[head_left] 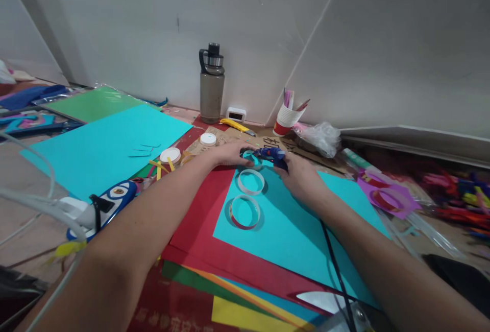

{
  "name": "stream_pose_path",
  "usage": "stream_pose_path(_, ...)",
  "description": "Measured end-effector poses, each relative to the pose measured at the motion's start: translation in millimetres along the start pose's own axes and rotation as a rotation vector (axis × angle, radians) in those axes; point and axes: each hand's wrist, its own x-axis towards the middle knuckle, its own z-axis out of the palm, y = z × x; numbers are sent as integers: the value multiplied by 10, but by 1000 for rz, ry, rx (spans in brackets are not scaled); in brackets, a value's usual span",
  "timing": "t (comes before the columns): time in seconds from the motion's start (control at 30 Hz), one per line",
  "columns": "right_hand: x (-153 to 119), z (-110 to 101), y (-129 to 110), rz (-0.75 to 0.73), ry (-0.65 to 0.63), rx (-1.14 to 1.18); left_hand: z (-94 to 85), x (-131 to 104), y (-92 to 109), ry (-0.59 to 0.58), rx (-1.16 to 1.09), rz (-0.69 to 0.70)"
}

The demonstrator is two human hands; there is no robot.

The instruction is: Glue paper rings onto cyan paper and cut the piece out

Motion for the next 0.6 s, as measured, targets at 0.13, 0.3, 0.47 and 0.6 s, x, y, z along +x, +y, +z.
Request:
stream_pose_path(0.13,-4,-2,-4,12,-12,-25,0,6,-4,7,-7,28)
stream_pose_path(0.3,-33,-58,-8,51,-32,-66,-13,-8,22,4,-8,7)
stream_pose_path(0.47,-23,-82,-26,60,-43,-84,-23,-17,24,1,-17,16)
stream_pose_path(0.6,-16,-114,-67,63,-68,-102,-32,-15,29,-5,-6,38)
